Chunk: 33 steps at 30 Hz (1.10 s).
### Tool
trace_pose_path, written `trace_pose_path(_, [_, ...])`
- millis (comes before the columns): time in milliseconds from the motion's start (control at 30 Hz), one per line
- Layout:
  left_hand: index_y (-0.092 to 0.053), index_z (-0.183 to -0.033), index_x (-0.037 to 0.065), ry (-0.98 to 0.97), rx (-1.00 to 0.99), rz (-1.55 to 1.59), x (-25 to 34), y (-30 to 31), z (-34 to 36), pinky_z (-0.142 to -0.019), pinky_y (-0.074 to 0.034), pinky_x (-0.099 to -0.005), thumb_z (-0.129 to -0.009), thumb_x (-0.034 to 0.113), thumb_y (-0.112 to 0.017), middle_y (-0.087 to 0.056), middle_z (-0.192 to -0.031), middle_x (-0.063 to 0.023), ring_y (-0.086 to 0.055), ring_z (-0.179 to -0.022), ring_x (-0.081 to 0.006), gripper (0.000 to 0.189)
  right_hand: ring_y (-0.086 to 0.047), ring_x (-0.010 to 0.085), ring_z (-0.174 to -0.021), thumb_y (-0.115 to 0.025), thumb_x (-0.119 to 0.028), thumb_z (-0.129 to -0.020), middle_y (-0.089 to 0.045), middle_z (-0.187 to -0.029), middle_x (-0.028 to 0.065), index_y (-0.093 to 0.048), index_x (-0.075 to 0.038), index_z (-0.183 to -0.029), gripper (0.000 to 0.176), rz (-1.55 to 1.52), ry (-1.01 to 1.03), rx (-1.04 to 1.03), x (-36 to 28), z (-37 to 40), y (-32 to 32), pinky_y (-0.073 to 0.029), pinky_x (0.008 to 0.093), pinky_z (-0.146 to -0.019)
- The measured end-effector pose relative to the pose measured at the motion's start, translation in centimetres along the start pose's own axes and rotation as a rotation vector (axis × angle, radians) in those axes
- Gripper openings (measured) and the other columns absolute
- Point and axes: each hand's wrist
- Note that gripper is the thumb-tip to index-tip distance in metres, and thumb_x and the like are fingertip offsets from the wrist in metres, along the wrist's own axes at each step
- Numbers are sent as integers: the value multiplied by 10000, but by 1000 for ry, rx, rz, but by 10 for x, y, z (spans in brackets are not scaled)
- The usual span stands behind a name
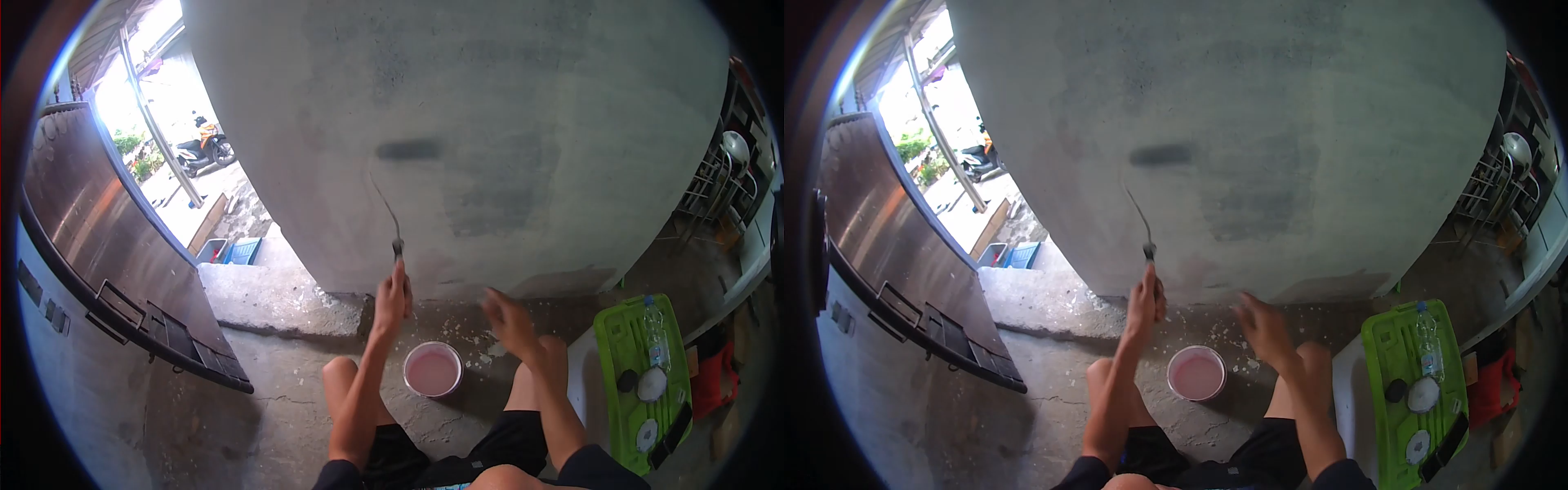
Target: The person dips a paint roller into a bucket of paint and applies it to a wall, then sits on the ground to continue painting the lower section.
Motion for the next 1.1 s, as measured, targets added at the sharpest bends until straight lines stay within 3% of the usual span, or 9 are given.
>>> trace_pose_path(100, [-407,-621,125,-108,18,-100,56,-7,-21,-331,-277,-258,-962,590,-432,-337,-452,47,-360,-336,-78,577,-597,368,-1039,-587,-264,-929,-651,-1080,185,-611,-41,-1158,320,380,-151,95,30,59,42,-449,458,-927])
trace_pose_path(200, [-407,-626,126,-182,22,-148,71,-11,-33,-323,-282,-257,-956,601,-431,-348,-454,48,-360,-330,-75,579,-581,368,-1055,-591,-243,-913,-644,-1081,181,-624,-35,-1128,301,457,-208,148,90,115,45,-446,460,-933])
trace_pose_path(267, [-419,-629,105,-162,48,-168,43,-17,-39,-363,-292,-262,-962,592,-430,-323,-467,49,-355,-380,-62,590,-571,383,-1056,-576,-209,-911,-638,-1091,191,-624,-26,-1117,280,352,-318,298,105,135,46,-444,473,-933])
trace_pose_path(433, [-421,-604,29,-49,159,-305,-103,-3,-23,-478,-302,-329,-957,599,-430,-368,-547,10,-365,-546,-94,670,-574,385,-1048,-553,-175,-911,-638,-1084,200,-637,-9,-1078,250,408,-393,311,100,132,51,-449,472,-932])
trace_pose_path(533, [-426,-611,11,14,191,-361,-120,6,-3,-487,-314,-340,-951,605,-438,-382,-554,-5,-370,-557,-101,685,-574,383,-1047,-551,-171,-909,-640,-1084,200,-645,-7,-1067,246,362,-438,281,106,132,52,-454,472,-927])
trace_pose_path(633, [-438,-627,-8,91,182,-320,-97,11,1,-495,-318,-339,-948,604,-447,-373,-556,-9,-362,-576,-98,691,-571,385,-1049,-551,-172,-908,-639,-1094,200,-647,-11,-1071,249,337,-460,256,111,131,53,-456,470,-924])
trace_pose_path(800, [-445,-625,29,-113,152,-396,7,-5,-35,-473,-271,-324,-957,573,-467,-346,-555,33,-328,-557,-86,637,-558,390,-1072,-548,-200,-909,-627,-1125,206,-647,-21,-1087,271,339,-500,220,108,126,49,-448,463,-939])
trace_pose_path(900, [-416,-616,54,-149,116,-298,19,-24,-62,-466,-257,-317,-961,561,-470,-331,-545,46,-308,-543,-76,616,-552,390,-1085,-547,-224,-909,-620,-1140,212,-647,-26,-1098,292,286,-549,217,103,124,48,-441,460,-951])
trace_pose_path(1100, [-386,-585,66,-66,122,-278,-87,-18,-58,-479,-278,-329,-957,590,-441,-348,-537,21,-336,-536,-93,645,-558,385,-1060,-553,-194,-914,-630,-1111,199,-650,-33,-1095,261,274,-550,204,105,123,48,-448,455,-934])
Point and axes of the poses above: each hand's wrist, its own z-axis away from the middle knuckle, its own y-axis out of the back of the hand, x = y × z
